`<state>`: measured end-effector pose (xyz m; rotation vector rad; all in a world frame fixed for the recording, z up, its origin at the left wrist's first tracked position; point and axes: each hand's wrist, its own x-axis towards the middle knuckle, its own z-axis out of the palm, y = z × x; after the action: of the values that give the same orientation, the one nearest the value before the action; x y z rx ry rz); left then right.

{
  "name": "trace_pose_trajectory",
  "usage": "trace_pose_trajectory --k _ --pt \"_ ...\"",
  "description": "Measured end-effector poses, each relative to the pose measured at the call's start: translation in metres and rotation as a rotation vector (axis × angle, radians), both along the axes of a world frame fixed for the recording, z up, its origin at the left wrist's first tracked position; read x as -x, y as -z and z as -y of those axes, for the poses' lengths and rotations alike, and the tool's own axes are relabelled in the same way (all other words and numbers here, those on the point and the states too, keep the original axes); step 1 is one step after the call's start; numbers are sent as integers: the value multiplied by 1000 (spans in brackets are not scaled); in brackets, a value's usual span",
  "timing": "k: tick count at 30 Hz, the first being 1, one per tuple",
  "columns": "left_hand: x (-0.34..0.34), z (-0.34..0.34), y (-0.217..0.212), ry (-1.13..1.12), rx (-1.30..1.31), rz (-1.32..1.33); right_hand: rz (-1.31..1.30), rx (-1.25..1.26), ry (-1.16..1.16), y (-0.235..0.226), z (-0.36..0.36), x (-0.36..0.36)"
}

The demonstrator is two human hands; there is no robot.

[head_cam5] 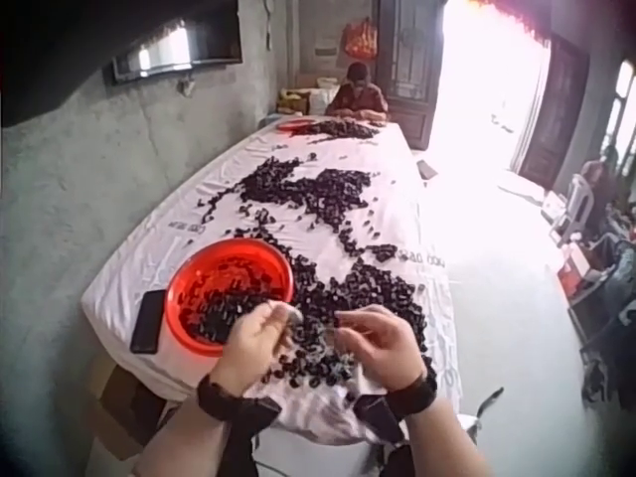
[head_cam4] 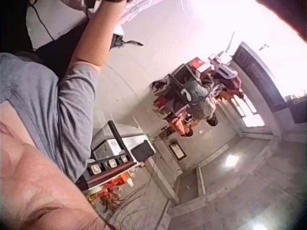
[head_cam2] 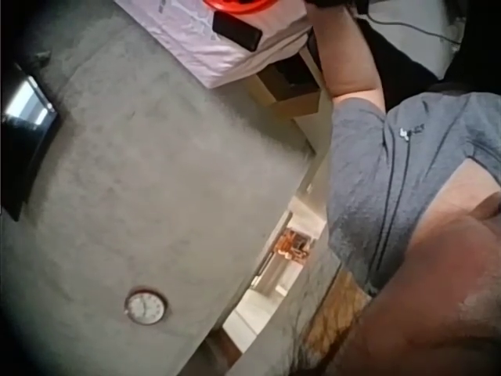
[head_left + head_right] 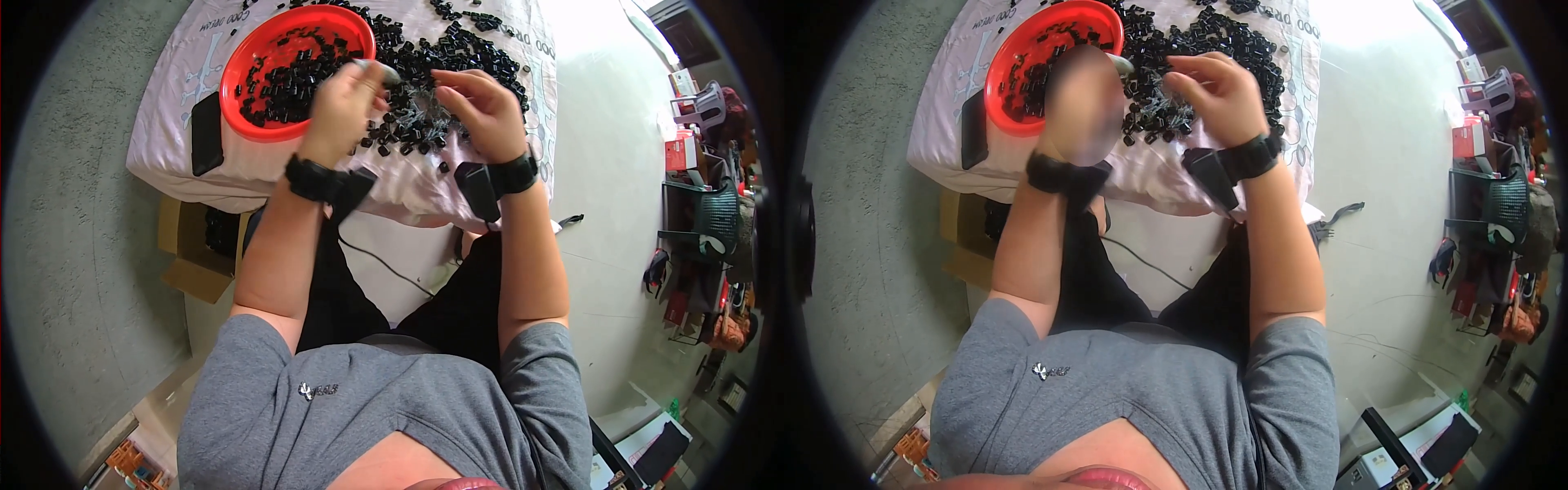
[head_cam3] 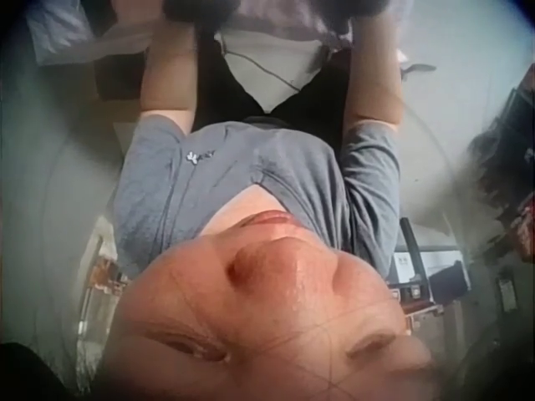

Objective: The person picks up a small black component and a green mesh piece by hand and fits the component into the mesh. They repeat this process multiple times, placing each assembled unit onto the table.

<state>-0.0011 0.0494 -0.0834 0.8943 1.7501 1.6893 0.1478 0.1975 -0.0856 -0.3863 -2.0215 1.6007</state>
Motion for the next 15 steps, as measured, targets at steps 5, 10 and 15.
trace_pose_trajectory --k 5,10,15 --pt "56 26 15 -286 232 -371 301 -483 61 -8 -16 -20" --pt "57 23 28 -295 283 -480 291 -573 -75 -3 -9 -19" --pt "36 16 10 -307 182 -555 393 -636 -93 1 -3 -22"
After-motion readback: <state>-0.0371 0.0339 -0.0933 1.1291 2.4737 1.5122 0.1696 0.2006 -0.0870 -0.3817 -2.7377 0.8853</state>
